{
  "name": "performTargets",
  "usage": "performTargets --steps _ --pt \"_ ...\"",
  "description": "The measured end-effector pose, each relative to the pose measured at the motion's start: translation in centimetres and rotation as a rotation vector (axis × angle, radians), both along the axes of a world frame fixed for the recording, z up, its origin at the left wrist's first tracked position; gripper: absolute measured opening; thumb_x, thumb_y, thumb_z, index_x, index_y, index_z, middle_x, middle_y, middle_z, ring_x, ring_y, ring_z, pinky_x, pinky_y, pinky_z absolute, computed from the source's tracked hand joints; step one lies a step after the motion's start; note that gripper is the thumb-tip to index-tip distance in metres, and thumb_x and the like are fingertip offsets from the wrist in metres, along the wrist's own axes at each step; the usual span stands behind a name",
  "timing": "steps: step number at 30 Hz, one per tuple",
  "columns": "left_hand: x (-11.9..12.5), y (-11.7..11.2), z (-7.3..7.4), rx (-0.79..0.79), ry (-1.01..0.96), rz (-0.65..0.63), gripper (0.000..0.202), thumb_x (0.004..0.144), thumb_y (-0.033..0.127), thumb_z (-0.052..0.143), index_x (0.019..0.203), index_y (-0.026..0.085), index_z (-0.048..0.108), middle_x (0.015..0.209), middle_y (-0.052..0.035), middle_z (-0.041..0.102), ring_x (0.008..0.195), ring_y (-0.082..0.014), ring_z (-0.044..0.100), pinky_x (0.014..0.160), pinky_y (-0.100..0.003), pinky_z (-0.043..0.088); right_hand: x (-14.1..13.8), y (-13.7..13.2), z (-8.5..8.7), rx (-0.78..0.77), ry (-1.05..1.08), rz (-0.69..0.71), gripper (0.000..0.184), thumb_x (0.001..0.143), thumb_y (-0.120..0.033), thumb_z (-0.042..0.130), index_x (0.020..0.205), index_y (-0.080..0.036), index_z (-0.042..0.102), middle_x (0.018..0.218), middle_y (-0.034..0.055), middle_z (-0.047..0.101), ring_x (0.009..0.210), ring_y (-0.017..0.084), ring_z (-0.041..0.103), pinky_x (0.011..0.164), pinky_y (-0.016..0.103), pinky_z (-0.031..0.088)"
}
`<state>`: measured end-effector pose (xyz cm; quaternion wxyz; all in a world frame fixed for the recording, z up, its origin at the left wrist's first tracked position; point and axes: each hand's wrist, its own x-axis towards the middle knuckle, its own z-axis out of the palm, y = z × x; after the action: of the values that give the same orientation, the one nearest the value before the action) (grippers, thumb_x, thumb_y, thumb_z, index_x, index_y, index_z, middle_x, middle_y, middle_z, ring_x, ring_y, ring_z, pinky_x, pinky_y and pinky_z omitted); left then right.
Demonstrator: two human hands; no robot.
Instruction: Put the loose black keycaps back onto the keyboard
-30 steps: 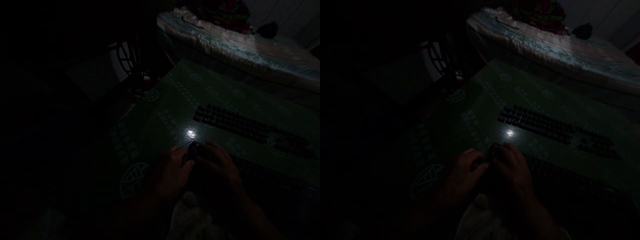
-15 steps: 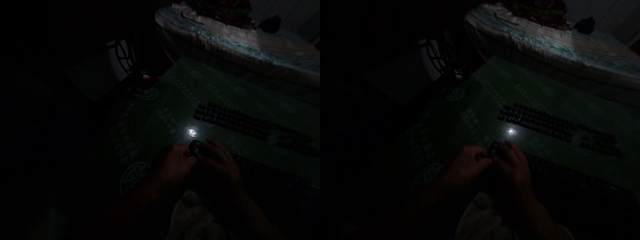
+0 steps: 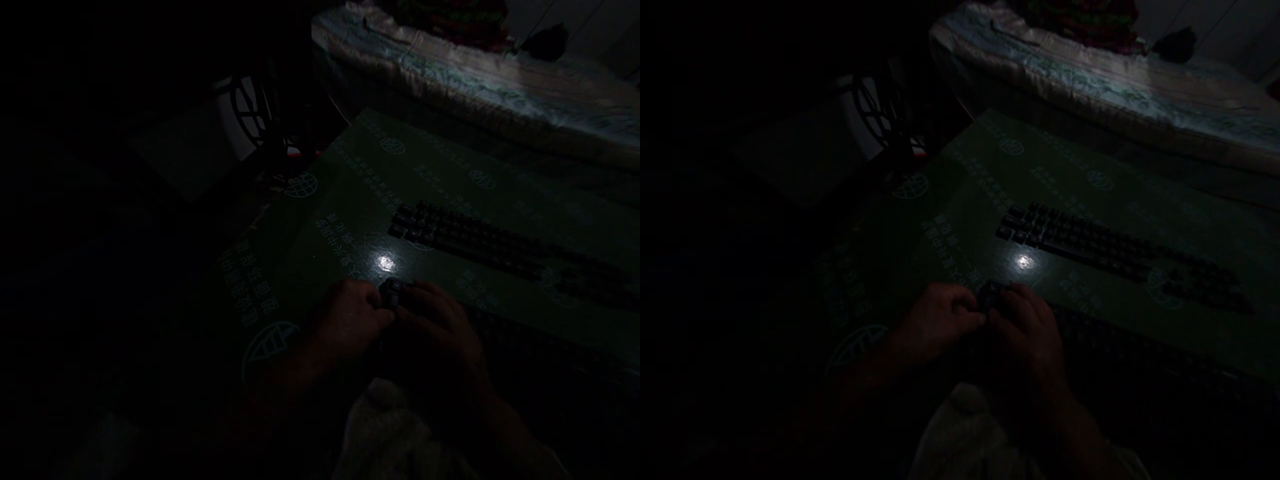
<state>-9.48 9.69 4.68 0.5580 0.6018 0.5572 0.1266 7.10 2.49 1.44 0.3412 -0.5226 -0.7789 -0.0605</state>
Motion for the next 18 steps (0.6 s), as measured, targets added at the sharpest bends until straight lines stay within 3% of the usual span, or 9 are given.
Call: performTargets --steps 6,12,18 --pt "0.1 -0.1 -0.2 -0.001 0.008 0.012 0.013 0.064 0.030 0.065 0.069 0.018 0.063 0.061 0.0012 0.058 0.057 -0.0142 0.055 0.048 -0.023 0.036 0.2 0.1 0.8 -0.005 -0.122 0.023 0.018 0.090 -0.024 0.053 0.105 -0.019 0.062 0.112 0.0128 0.064 0.114 0.027 0.057 0.083 0.042 0.054" --pt "0.1 -0.1 -0.2 0.005 0.005 -0.001 0.008 0.065 0.026 0.064 0.068 0.018 0.062 0.060 0.0017 0.058 0.057 -0.0136 0.056 0.047 -0.022 0.035 -0.4 -0.9 1.7 -0.032 -0.305 0.042 0.024 0.093 -0.023 0.044 0.105 -0.015 0.063 0.124 0.0183 0.060 0.129 0.034 0.043 0.096 0.054 0.041" --pt "0.1 -0.1 -0.3 0.037 0.005 -0.007 0.006 0.066 0.022 0.063 0.067 0.018 0.060 0.060 0.0025 0.057 0.057 -0.0125 0.055 0.047 -0.021 0.035 -0.8 -1.0 1.3 -0.025 -0.272 0.024 0.021 0.092 -0.025 0.048 0.103 -0.018 0.065 0.124 0.0149 0.061 0.128 0.033 0.044 0.101 0.055 0.035"
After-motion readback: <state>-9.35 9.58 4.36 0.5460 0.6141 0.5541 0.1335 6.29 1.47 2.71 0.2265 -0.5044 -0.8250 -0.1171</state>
